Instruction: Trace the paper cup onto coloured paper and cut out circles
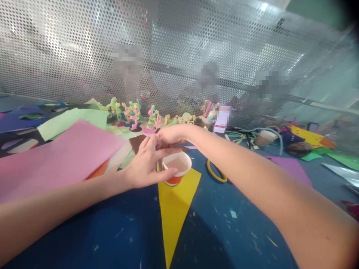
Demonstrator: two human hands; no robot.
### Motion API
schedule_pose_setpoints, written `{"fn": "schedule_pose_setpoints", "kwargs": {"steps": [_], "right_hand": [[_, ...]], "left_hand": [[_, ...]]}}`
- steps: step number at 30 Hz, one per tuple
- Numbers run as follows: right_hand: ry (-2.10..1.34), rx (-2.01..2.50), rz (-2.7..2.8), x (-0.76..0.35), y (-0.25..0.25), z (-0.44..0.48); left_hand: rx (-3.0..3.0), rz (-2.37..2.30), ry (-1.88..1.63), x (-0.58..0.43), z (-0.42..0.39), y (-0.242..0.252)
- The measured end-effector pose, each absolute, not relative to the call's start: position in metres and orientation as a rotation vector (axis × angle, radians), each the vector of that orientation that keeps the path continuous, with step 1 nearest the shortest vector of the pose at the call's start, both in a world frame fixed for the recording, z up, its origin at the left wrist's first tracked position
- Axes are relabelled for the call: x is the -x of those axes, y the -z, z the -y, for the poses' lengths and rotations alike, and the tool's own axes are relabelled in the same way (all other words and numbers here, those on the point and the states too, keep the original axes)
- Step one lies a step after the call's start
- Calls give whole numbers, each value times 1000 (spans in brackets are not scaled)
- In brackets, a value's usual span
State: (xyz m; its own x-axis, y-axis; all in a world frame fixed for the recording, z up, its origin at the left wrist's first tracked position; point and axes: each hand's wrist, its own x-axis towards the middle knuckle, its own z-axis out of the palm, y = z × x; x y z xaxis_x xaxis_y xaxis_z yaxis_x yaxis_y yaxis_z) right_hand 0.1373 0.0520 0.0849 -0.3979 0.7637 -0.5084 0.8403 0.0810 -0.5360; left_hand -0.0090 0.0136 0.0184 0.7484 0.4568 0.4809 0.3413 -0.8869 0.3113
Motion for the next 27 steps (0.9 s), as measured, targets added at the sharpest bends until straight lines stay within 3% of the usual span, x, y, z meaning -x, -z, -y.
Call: {"fn": "schedule_pose_setpoints", "kwargs": {"steps": [27], "right_hand": [[962, -1588, -2240, -127, -79, -61]], "left_hand": [[-2780, -614, -846, 9, -12, -20]]}}
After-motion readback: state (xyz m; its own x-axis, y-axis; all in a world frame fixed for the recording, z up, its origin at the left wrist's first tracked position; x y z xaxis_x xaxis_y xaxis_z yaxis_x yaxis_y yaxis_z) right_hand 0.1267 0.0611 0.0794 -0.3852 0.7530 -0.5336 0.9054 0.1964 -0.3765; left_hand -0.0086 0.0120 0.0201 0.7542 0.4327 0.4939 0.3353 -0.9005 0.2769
